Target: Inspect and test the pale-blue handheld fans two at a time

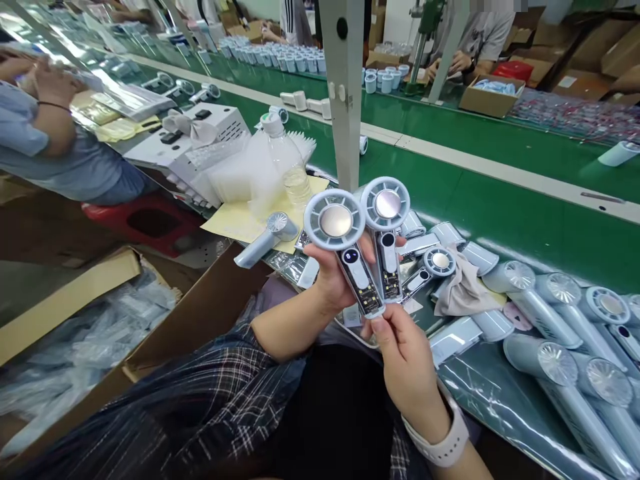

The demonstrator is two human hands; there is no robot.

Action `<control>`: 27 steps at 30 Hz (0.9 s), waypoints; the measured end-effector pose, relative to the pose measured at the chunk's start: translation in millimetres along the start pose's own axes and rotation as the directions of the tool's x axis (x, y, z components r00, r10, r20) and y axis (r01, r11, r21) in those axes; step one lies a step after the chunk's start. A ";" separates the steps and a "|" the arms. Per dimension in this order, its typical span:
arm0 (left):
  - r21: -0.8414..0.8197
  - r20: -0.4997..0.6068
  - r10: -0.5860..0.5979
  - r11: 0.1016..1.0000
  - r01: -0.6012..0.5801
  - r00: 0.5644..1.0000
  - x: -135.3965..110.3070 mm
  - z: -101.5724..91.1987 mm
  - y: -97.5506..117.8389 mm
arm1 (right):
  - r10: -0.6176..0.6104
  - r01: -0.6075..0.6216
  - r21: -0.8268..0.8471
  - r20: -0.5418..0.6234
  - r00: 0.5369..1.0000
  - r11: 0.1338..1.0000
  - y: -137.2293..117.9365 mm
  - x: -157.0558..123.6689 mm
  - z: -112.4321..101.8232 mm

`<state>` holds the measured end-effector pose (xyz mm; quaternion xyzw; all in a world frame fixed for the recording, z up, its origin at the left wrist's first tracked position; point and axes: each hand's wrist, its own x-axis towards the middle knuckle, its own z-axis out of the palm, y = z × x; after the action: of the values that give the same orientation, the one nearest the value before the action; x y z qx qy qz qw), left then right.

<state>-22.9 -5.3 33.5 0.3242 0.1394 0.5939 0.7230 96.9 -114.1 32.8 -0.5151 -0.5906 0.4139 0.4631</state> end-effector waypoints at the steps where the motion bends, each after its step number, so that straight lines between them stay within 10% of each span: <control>1: -0.031 -0.013 -0.018 0.999 0.018 1.000 0.2 2.5 2.5 | -0.059 0.059 -0.060 0.014 0.998 0.996 -1.8 0.5 -2.8; 6: -0.130 0.001 -0.081 0.988 0.080 0.997 -0.2 11.4 10.1 | -0.058 0.045 -0.101 -0.131 0.990 0.994 -4.1 -3.1 -8.1; 18: -0.007 0.074 -0.082 0.997 0.082 0.994 -5.9 3.4 -21.8 | 0.170 -0.062 0.417 -0.226 0.959 0.907 9.4 -13.7 7.0; 22: -0.023 0.082 -0.051 0.998 0.053 0.995 -5.2 7.3 -19.1 | 0.106 -0.065 0.180 -0.227 0.968 0.981 7.0 -15.7 4.5; 27: -0.013 -0.087 0.225 0.974 -0.227 0.970 -4.7 -3.5 24.9 | -0.301 0.271 -0.344 -0.038 0.953 0.899 4.8 -8.4 -29.4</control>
<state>-45.3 -6.6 45.7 0.3044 0.1253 0.6872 0.6476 126.9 -121.5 33.9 -0.5120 -0.7001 0.2112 0.4507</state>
